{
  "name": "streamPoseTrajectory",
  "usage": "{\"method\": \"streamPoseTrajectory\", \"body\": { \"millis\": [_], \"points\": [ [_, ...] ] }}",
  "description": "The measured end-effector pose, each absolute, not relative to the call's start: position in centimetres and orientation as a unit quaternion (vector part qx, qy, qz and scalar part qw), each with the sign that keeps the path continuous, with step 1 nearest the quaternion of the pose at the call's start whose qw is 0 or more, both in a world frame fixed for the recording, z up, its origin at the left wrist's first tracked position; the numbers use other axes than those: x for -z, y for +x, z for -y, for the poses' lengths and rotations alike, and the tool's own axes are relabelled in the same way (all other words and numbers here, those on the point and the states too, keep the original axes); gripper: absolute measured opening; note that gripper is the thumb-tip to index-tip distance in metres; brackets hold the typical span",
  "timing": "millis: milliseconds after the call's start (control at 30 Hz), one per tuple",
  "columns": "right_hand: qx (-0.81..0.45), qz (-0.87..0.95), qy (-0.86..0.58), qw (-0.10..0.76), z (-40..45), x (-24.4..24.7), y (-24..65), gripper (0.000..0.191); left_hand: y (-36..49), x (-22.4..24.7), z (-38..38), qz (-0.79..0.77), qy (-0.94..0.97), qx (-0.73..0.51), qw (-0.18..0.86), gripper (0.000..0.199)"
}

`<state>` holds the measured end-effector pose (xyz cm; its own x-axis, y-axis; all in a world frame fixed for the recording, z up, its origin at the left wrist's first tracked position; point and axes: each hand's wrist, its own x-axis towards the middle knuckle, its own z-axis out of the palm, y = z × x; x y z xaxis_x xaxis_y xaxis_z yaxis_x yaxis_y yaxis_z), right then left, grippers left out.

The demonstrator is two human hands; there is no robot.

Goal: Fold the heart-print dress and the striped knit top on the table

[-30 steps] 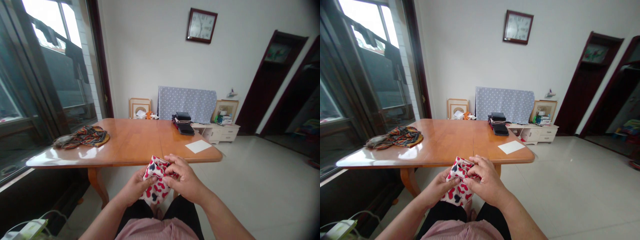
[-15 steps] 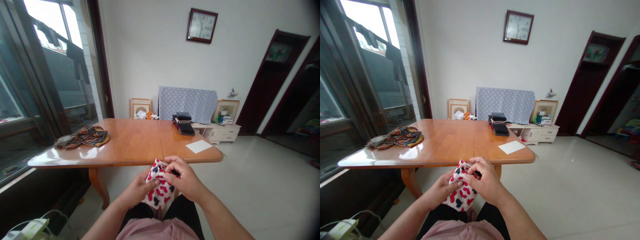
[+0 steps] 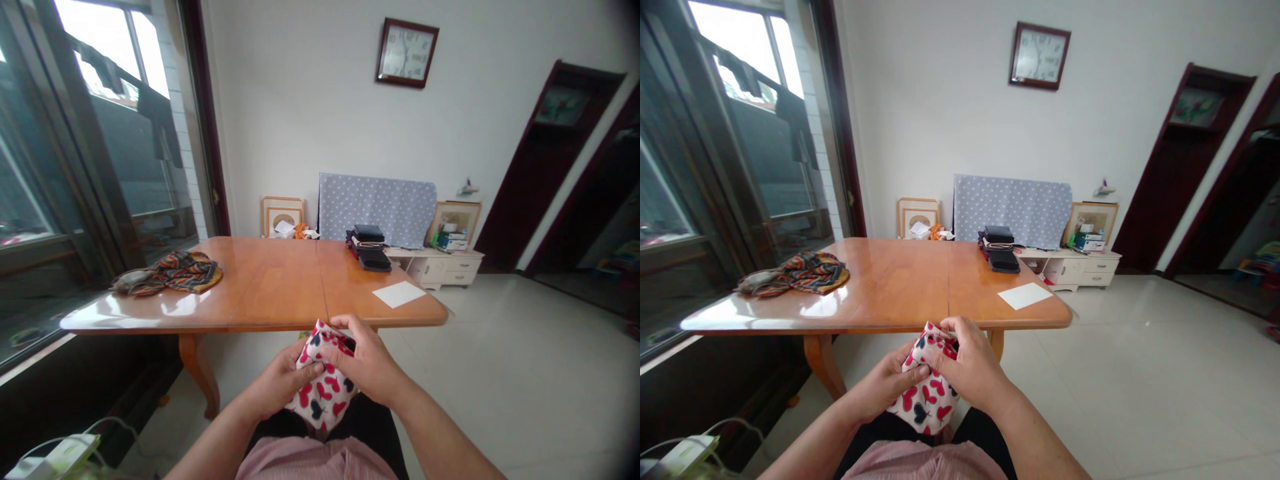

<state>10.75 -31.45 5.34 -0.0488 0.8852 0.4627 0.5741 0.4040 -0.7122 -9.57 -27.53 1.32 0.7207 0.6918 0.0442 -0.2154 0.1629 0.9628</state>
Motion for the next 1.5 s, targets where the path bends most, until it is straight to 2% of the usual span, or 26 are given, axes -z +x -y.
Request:
{"method": "streamPoseTrajectory", "body": {
  "millis": [33, 67, 200, 367, 400, 533, 633, 700, 900, 1167, 1300, 1500],
  "points": [
    [-0.183, 0.708, -0.527, 0.434, 31.5, -5.3, 10.8, 0.051, -9.5, -1.3, 27.6, -0.208, 0.566, -0.309, 0.735, 0.047],
    [-0.191, 0.712, -0.530, 0.419, 31.4, -5.3, 10.8, 0.055, -9.5, -1.3, 27.7, -0.207, 0.564, -0.308, 0.738, 0.046],
    [-0.170, 0.716, -0.528, 0.424, 30.9, -5.1, 10.6, 0.017, -9.2, -1.3, 28.0, -0.216, 0.556, -0.298, 0.745, 0.042],
    [-0.163, 0.707, -0.526, 0.444, 29.8, -4.9, 10.3, 0.015, -8.8, -1.3, 28.0, -0.229, 0.529, -0.318, 0.752, 0.036],
    [-0.177, 0.695, -0.527, 0.456, 29.5, -4.8, 10.4, 0.017, -8.8, -1.3, 27.9, -0.232, 0.513, -0.325, 0.760, 0.037],
    [-0.255, 0.571, -0.531, 0.573, 28.4, -4.2, 11.5, 0.051, -8.8, -1.2, 27.1, -0.252, 0.419, -0.366, 0.792, 0.039],
    [-0.331, 0.470, -0.510, 0.639, 28.2, -3.4, 12.2, 0.056, -8.9, -1.2, 26.3, -0.279, 0.356, -0.411, 0.792, 0.039],
    [-0.388, 0.436, -0.507, 0.634, 28.6, -2.8, 12.0, 0.057, -8.9, -1.2, 25.8, -0.292, 0.322, -0.440, 0.786, 0.038],
    [-0.565, 0.402, -0.485, 0.533, 30.2, -1.4, 8.9, 0.056, -8.0, -0.9, 25.2, -0.306, 0.256, -0.502, 0.768, 0.038],
    [-0.551, 0.404, -0.504, 0.529, 28.5, -0.5, 9.4, 0.050, -8.8, -1.0, 24.6, -0.310, 0.219, -0.431, 0.819, 0.041],
    [-0.570, 0.356, -0.487, 0.558, 27.7, -0.4, 9.7, 0.049, -8.7, -1.5, 23.9, -0.327, 0.195, -0.434, 0.817, 0.039],
    [-0.680, 0.249, -0.407, 0.557, 27.7, -0.1, 8.2, 0.065, -7.8, -1.7, 23.0, -0.359, 0.161, -0.497, 0.773, 0.033]
  ]
}}
